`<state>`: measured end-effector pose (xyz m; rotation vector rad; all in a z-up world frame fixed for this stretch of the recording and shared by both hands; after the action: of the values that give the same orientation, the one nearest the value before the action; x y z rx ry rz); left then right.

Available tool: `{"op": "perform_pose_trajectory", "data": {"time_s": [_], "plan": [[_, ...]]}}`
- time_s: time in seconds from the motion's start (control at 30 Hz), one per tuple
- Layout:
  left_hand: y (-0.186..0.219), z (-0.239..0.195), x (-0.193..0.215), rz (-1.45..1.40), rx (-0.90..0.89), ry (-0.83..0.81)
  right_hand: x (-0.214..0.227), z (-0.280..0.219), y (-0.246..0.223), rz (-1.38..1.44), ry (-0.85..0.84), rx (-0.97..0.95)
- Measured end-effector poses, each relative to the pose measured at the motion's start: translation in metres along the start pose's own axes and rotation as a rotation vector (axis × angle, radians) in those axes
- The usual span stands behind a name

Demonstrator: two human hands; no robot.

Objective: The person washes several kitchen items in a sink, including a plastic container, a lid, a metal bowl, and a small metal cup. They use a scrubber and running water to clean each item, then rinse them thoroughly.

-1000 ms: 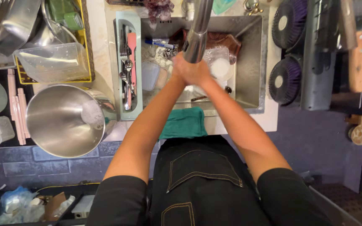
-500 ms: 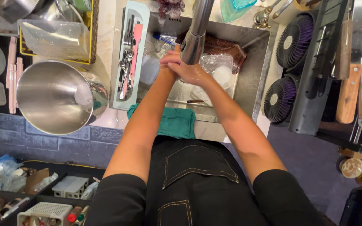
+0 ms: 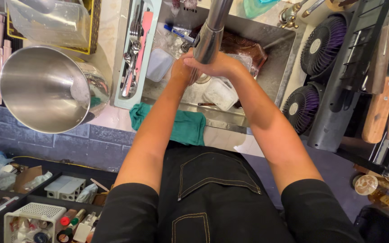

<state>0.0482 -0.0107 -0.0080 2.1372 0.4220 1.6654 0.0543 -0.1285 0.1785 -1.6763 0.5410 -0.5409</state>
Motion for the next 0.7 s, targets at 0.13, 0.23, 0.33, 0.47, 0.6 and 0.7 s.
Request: {"op": "perform_pose_trajectory", "data": {"time_s": [0.13, 0.23, 0.33, 0.47, 0.6, 0.7], "plan": [[0.010, 0.001, -0.006, -0.177, -0.276, 0.167, -0.006, -0.003, 0.008, 0.047, -0.086, -0.221], [0.011, 0.001, -0.014, -0.045, -0.222, 0.129, 0.001, -0.001, 0.000, -0.219, 0.160, -0.020], [0.019, -0.005, 0.002, 0.029, -0.156, 0.058, -0.007, 0.001, -0.002, -0.260, 0.007, 0.088], [0.018, -0.023, 0.020, 0.000, 0.193, -0.236, -0.006, 0.000, 0.017, -0.148, 0.102, -0.206], [0.039, -0.035, 0.044, -0.197, -0.274, 0.128, -0.008, 0.008, 0.017, 0.027, 0.128, -0.079], [0.035, -0.024, 0.028, 0.123, -0.219, 0.077, -0.005, 0.017, 0.021, 0.088, 0.215, -0.060]]}}
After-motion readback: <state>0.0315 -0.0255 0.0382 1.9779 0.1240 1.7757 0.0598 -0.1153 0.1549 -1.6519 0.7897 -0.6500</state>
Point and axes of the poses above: each hand's wrist, its own z-axis towards the middle knuckle, its own x-axis out of the back of the hand, y = z × x, the point moved 5 cm from there along z, towards the middle knuckle, and after that the axes turned 6 degrees about x, right-handed, at the moved point
